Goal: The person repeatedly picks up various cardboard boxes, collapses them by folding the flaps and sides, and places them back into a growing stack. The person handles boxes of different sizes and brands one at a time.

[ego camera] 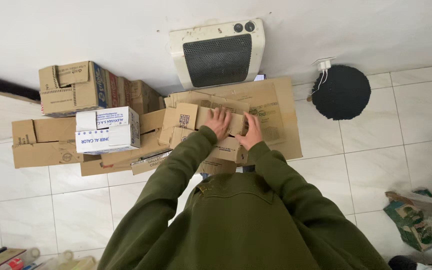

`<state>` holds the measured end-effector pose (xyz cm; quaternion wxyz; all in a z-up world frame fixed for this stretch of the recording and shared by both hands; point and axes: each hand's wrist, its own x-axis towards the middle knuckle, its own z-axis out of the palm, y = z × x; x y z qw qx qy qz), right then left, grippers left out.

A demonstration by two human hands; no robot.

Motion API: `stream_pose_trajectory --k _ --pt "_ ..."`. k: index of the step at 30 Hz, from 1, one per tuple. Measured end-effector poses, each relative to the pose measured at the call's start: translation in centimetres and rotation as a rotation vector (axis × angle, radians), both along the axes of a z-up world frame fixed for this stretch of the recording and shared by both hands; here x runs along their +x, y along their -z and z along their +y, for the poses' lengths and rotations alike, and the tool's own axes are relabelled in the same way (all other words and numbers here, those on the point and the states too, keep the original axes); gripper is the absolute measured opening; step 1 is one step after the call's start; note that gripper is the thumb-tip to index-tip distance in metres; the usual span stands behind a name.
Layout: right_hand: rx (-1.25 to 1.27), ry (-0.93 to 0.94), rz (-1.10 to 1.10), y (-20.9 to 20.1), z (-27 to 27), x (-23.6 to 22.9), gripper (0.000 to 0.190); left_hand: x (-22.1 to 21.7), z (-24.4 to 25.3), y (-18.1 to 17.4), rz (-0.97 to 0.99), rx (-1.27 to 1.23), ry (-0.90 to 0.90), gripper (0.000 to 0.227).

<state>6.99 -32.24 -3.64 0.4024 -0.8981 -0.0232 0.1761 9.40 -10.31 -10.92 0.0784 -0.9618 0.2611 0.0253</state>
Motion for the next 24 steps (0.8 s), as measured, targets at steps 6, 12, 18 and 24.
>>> stream_pose_trajectory --k 6,12,18,24 --pt "0.200 -0.020 -0.225 -4.2 -1.8 -4.5 0.105 5.3 0.2 3.5 0.051 -0.286 -0.081 0.044" --pt "0.109 -0.124 -0.354 0.0 -2.8 -6.2 0.100 8.0 -0.6 2.6 0.115 -0.346 -0.161 0.036" --pt "-0.100 -0.224 -0.405 0.9 -2.3 -5.5 0.085 9.0 -0.5 -1.3 0.326 -0.294 -0.350 0.047" --pt "-0.001 -0.277 -0.410 5.8 -3.5 -5.5 0.115 3.8 1.2 -3.7 0.591 -0.263 -0.178 0.094"
